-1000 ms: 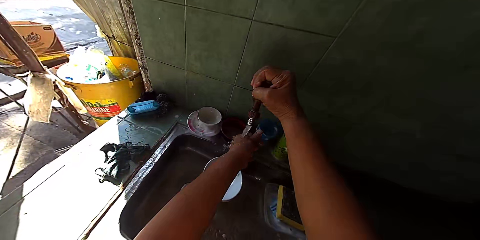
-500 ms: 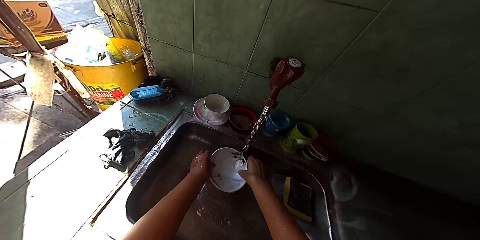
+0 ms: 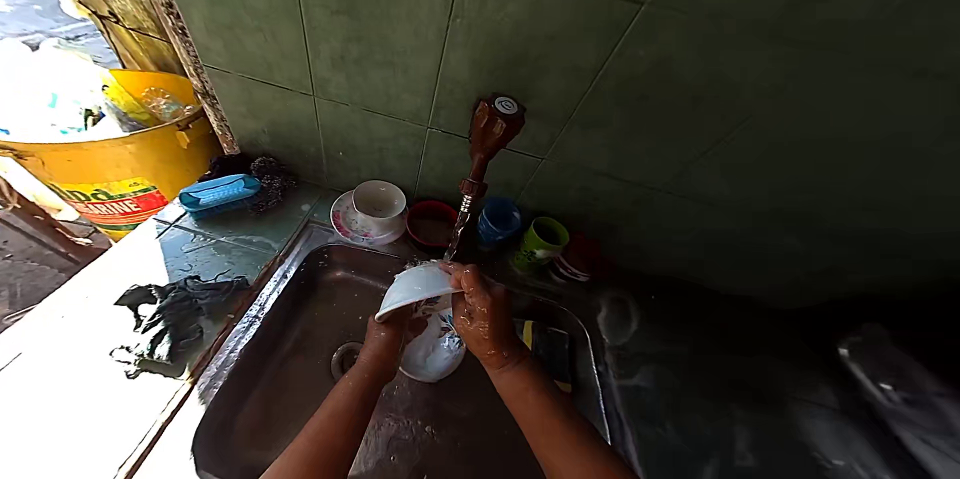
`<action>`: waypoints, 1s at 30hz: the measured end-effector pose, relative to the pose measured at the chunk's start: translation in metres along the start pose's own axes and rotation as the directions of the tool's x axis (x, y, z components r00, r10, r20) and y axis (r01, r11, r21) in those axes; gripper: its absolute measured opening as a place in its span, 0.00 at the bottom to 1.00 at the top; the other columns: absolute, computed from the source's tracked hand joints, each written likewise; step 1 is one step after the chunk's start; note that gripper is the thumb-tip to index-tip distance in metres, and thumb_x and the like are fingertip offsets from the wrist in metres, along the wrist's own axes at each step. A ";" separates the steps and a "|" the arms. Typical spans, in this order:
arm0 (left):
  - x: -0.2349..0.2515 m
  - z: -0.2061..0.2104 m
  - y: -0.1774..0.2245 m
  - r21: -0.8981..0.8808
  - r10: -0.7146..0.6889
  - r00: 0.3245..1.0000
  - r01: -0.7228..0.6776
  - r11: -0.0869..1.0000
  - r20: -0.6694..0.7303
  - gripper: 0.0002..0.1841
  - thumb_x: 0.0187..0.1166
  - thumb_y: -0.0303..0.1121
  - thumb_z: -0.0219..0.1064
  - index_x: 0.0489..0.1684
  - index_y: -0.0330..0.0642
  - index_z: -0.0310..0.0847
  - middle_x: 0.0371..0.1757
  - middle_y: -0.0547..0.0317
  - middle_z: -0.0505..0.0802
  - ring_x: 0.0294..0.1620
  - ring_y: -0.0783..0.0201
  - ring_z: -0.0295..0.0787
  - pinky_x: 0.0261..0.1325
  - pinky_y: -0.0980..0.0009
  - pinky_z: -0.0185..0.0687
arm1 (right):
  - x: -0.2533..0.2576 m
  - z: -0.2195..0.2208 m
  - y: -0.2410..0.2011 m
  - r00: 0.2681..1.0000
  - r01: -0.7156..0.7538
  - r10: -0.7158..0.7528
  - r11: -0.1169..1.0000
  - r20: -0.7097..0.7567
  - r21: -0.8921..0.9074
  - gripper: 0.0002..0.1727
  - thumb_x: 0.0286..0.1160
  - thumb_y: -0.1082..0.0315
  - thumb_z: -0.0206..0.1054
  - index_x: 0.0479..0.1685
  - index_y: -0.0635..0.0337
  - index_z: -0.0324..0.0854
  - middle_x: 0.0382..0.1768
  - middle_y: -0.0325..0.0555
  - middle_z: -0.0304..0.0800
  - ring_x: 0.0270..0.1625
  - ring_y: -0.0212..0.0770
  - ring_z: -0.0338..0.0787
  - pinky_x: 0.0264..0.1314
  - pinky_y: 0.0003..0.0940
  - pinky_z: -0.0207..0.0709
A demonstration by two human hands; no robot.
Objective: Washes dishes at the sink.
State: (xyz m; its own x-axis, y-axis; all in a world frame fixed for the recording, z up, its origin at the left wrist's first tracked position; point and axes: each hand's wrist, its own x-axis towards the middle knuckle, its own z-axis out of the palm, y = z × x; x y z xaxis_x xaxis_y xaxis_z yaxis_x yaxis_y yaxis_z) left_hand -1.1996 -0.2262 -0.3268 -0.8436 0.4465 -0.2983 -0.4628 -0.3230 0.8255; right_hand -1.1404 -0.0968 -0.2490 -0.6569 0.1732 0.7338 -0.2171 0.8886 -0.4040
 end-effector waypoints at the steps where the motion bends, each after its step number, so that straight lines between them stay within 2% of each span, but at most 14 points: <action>1: 0.001 0.008 0.002 -0.014 -0.014 0.999 0.014 1.000 0.049 0.13 0.91 0.27 0.54 0.62 0.27 0.76 0.49 0.44 0.92 0.47 0.56 0.94 0.52 0.61 0.93 | -0.008 -0.008 0.007 0.997 -0.050 0.052 0.998 -0.060 0.031 0.08 0.69 0.82 0.61 0.39 0.68 0.85 0.47 0.54 0.97 0.49 0.45 0.98 0.52 0.37 0.91; 4: 0.000 0.035 0.010 0.117 -0.007 0.992 -0.008 0.993 0.126 0.11 0.89 0.25 0.57 0.59 0.31 0.80 0.48 0.50 0.93 0.49 0.63 0.92 0.55 0.65 0.90 | -0.040 -0.035 0.027 0.933 -0.308 0.335 0.932 -0.130 0.191 0.01 0.73 0.80 0.64 0.36 0.68 0.78 0.48 0.52 0.96 0.56 0.40 0.96 0.59 0.34 0.90; 8: 0.007 0.062 0.024 0.384 0.000 0.942 -0.137 0.913 0.336 0.17 0.89 0.27 0.57 0.73 0.34 0.77 0.61 0.49 0.89 0.58 0.65 0.87 0.64 0.64 0.82 | -0.087 -0.079 0.035 0.794 -0.582 0.604 0.788 -0.065 0.202 0.15 0.76 0.74 0.64 0.54 0.80 0.75 0.40 0.51 0.87 0.40 0.28 0.88 0.46 0.23 0.84; 10: 0.012 0.076 0.032 0.527 -0.040 0.934 -0.165 0.834 0.355 0.14 0.90 0.30 0.58 0.63 0.33 0.83 0.50 0.51 0.91 0.47 0.68 0.87 0.56 0.66 0.83 | -0.114 -0.118 0.039 0.786 -0.608 0.616 0.785 -0.050 0.119 0.24 0.82 0.67 0.61 0.66 0.83 0.74 0.59 0.63 0.88 0.60 0.35 0.90 0.63 0.27 0.84; 12: 0.020 0.083 0.041 0.682 -0.109 0.936 -0.160 0.714 0.333 0.12 0.91 0.33 0.58 0.51 0.32 0.84 0.39 0.52 0.88 0.39 0.65 0.82 0.48 0.64 0.80 | -0.147 -0.173 0.055 0.741 -0.672 0.656 0.728 -0.144 -0.139 0.31 0.88 0.57 0.52 0.73 0.79 0.74 0.73 0.68 0.81 0.76 0.50 0.83 0.77 0.41 0.75; 15: 0.027 0.082 0.055 0.851 -0.229 0.952 -0.056 0.522 0.204 0.17 0.91 0.39 0.59 0.56 0.30 0.83 0.49 0.38 0.88 0.49 0.49 0.84 0.58 0.49 0.78 | -0.203 -0.262 0.078 0.452 -0.816 0.812 0.210 -0.369 -0.539 0.39 0.94 0.49 0.37 0.82 0.80 0.64 0.84 0.80 0.60 0.88 0.74 0.61 0.88 0.65 0.54; 17: 0.027 0.079 0.058 0.864 -0.249 0.962 0.031 0.502 0.110 0.17 0.90 0.39 0.60 0.57 0.30 0.82 0.50 0.38 0.87 0.49 0.50 0.82 0.57 0.50 0.76 | -0.227 -0.284 0.085 0.197 -0.821 0.831 -0.150 -0.520 -0.550 0.46 0.93 0.40 0.33 0.85 0.81 0.57 0.87 0.84 0.50 0.90 0.78 0.51 0.88 0.73 0.45; 18: 0.027 0.080 0.059 0.860 -0.266 0.962 0.081 0.503 0.065 0.18 0.90 0.39 0.61 0.60 0.29 0.81 0.54 0.37 0.87 0.53 0.49 0.82 0.60 0.49 0.76 | -0.230 -0.275 0.083 0.156 -0.810 0.833 -0.200 -0.531 -0.551 0.49 0.91 0.37 0.32 0.86 0.81 0.55 0.88 0.84 0.46 0.91 0.78 0.48 0.89 0.73 0.41; 20: 0.024 0.086 0.058 0.866 -0.333 0.943 0.149 0.476 0.021 0.21 0.90 0.39 0.60 0.68 0.28 0.75 0.62 0.34 0.85 0.62 0.45 0.82 0.67 0.48 0.75 | -0.215 -0.226 0.065 0.251 -0.758 0.886 -0.071 -0.391 -0.649 0.51 0.89 0.36 0.34 0.88 0.81 0.52 0.90 0.81 0.43 0.93 0.76 0.43 0.92 0.69 0.34; 22: 0.026 0.093 0.049 0.896 -0.402 0.916 0.161 0.414 0.021 0.22 0.91 0.42 0.60 0.68 0.29 0.75 0.60 0.35 0.85 0.59 0.46 0.82 0.63 0.48 0.77 | -0.188 -0.171 0.048 0.450 -0.671 0.886 0.254 -0.110 -0.697 0.48 0.89 0.39 0.34 0.87 0.80 0.54 0.90 0.77 0.47 0.94 0.72 0.46 0.94 0.65 0.35; 24: 0.029 0.097 0.043 0.919 -0.475 0.877 0.122 0.376 0.078 0.24 0.91 0.45 0.58 0.71 0.32 0.76 0.65 0.34 0.85 0.65 0.44 0.82 0.69 0.45 0.76 | -0.177 -0.143 0.047 0.660 -0.615 0.746 0.606 0.091 -0.504 0.48 0.89 0.38 0.32 0.87 0.77 0.58 0.89 0.72 0.55 0.93 0.66 0.52 0.95 0.60 0.40; 26: 0.029 0.095 0.043 0.920 -0.516 0.847 0.089 0.382 0.132 0.23 0.92 0.45 0.55 0.70 0.34 0.78 0.64 0.37 0.86 0.65 0.47 0.83 0.69 0.48 0.76 | -0.174 -0.162 0.061 0.773 -0.598 0.629 0.766 0.085 -0.235 0.52 0.87 0.31 0.30 0.87 0.74 0.60 0.89 0.67 0.58 0.94 0.57 0.56 0.96 0.52 0.46; 28: 0.027 0.086 0.049 0.900 -0.541 0.832 0.134 0.416 0.126 0.21 0.93 0.43 0.54 0.69 0.35 0.77 0.59 0.42 0.87 0.58 0.54 0.86 0.63 0.54 0.81 | -0.183 -0.216 0.081 0.758 -0.647 0.650 0.738 -0.057 -0.189 0.52 0.87 0.31 0.30 0.86 0.72 0.63 0.88 0.65 0.61 0.93 0.54 0.59 0.94 0.50 0.54; 30: 0.027 0.072 0.060 0.867 -0.551 0.830 0.205 0.454 0.092 0.19 0.92 0.41 0.56 0.69 0.35 0.75 0.54 0.45 0.88 0.51 0.57 0.88 0.57 0.58 0.85 | -0.203 -0.281 0.109 0.590 -0.804 0.781 0.546 -0.206 -0.234 0.49 0.89 0.35 0.30 0.89 0.73 0.56 0.90 0.67 0.56 0.93 0.56 0.58 0.93 0.49 0.54</action>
State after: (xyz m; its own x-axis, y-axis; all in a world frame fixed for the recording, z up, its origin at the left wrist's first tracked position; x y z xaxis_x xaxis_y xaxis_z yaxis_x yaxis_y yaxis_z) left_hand -1.2300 -0.1737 -0.2512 -0.4199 0.6249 -0.6582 -0.1473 0.6687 0.7288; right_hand -0.8275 0.0842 -0.2884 -0.4080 0.8835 0.2302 0.5788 0.4453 -0.6831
